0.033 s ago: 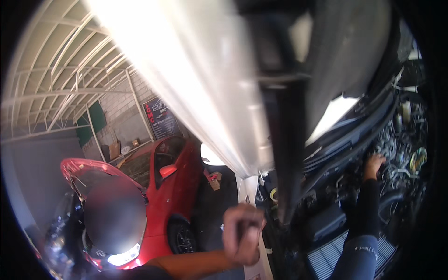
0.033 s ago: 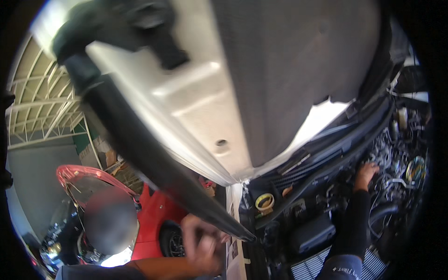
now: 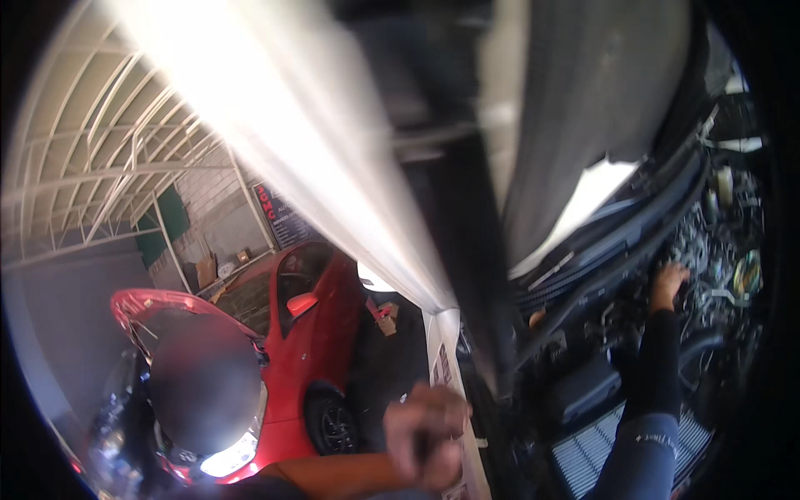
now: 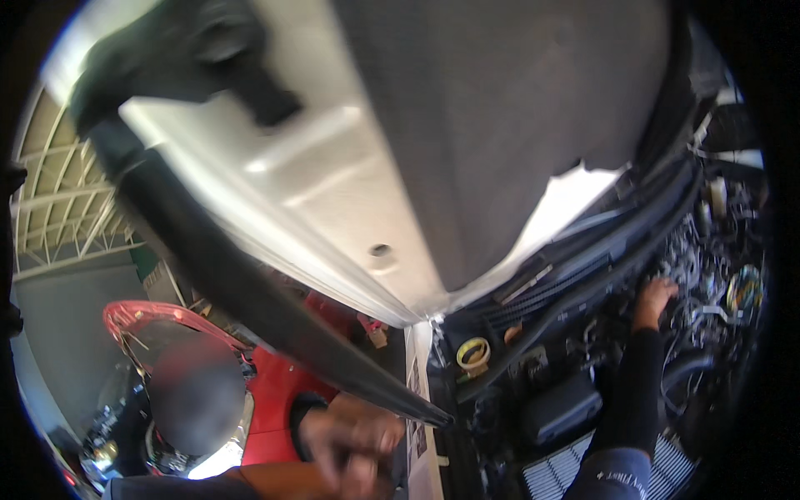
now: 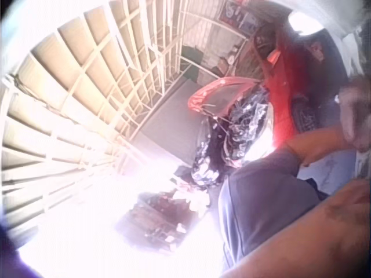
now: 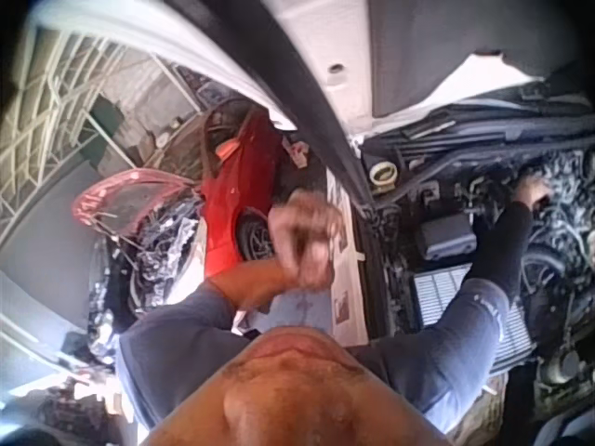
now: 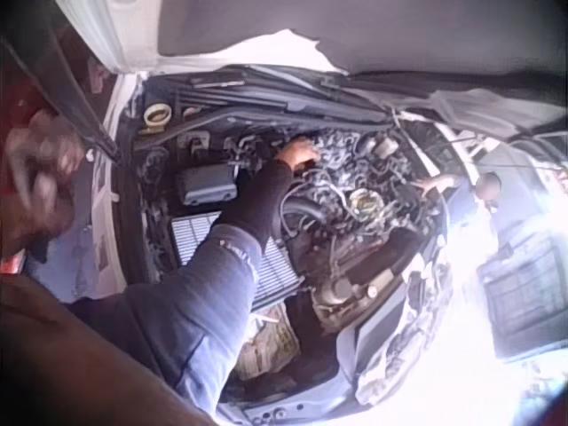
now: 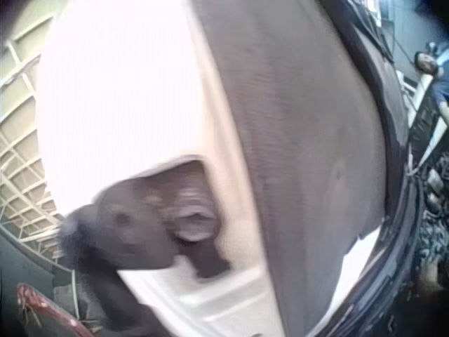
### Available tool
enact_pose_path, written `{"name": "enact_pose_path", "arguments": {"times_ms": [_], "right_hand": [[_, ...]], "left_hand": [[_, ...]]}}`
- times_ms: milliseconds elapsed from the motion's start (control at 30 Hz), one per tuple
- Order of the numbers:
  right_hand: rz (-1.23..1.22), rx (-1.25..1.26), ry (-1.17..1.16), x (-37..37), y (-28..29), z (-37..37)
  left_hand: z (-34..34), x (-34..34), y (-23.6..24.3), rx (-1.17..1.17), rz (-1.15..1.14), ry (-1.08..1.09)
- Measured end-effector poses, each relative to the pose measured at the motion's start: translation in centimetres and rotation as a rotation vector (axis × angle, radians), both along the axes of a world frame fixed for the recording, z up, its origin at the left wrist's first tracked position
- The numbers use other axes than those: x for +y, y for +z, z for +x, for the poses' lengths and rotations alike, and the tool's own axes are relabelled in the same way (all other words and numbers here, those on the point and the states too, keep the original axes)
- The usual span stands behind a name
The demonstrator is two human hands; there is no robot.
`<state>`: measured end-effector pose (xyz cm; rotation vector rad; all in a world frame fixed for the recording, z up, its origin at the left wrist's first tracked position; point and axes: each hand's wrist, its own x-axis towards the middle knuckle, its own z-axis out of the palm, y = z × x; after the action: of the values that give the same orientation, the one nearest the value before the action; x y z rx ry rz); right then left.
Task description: The person works on a white car's engine bay, using a screwdriver to loosen components and handling the air filter and airbox. They remove the air filter, place it on the engine, and later reposition the airbox cover while another person works nearby.
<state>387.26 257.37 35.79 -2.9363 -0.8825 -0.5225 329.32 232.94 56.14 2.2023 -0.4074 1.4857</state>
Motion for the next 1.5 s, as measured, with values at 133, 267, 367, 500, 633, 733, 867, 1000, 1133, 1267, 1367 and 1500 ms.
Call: {"name": "enact_pose_path", "arguments": {"times_ms": [133, 267, 367, 500, 633, 733, 867, 1000, 1133, 1267, 1367, 1500], "right_hand": [[0.155, -0.02, -0.134, 0.1, 0.4, -1.1], [0.179, -0.123, -0.096, -1.8, 1.7, -2.7], [0.095, 0.138, 0.027, -2.8, 4.0, -2.6], [0.092, 0.241, 0.055, -4.0, 5.8, -3.0], [0.153, 0.199, 0.055, -4.7, 5.9, -3.4], [0.132, 0.226, 0.056, -4.5, 5.9, -3.2], [0.166, 0.292, 0.012, -3.9, 6.0, -2.7], [0.21, 0.24, 0.013, -3.8, 5.7, -2.8], [0.315, 0.199, 0.075, -3.7, 5.2, -2.9], [0.297, 0.208, 0.08, -3.0, 5.0, -2.4], [0.401, 0.095, 0.255, -3.5, 4.4, -2.5], [0.56, 0.225, 0.476, -7.6, 3.6, -3.2]], "left_hand": [[2.9, -6.6, -2.3, 0.054, -0.044, 0.108], [8.4, -7.6, -3.0, 0.499, -0.199, 0.324], [15.6, -6.5, -6.4, 0.569, -0.609, 0.355], [26.9, 1.0, -11.7, 0.356, -0.617, 0.561], [35.5, 10.7, -14.3, 0.278, -0.621, 0.819], [39.5, 17.5, -13.8, 0.371, -0.386, 0.901], [44.6, 25.0, -13.2, 0.976, -0.088, 0.731], [49.3, 29.3, -15.0, 1.329, 0.037, 0.629], [52.3, 31.5, -17.0, 1.397, 0.167, 0.698], [54.1, 33.1, -18.4, 1.394, 0.148, 0.688], [54.6, 34.3, -19.1, 1.387, 0.119, 0.691], [55.0, 36.1, -20.0, 1.362, 0.073, 0.665]]}}
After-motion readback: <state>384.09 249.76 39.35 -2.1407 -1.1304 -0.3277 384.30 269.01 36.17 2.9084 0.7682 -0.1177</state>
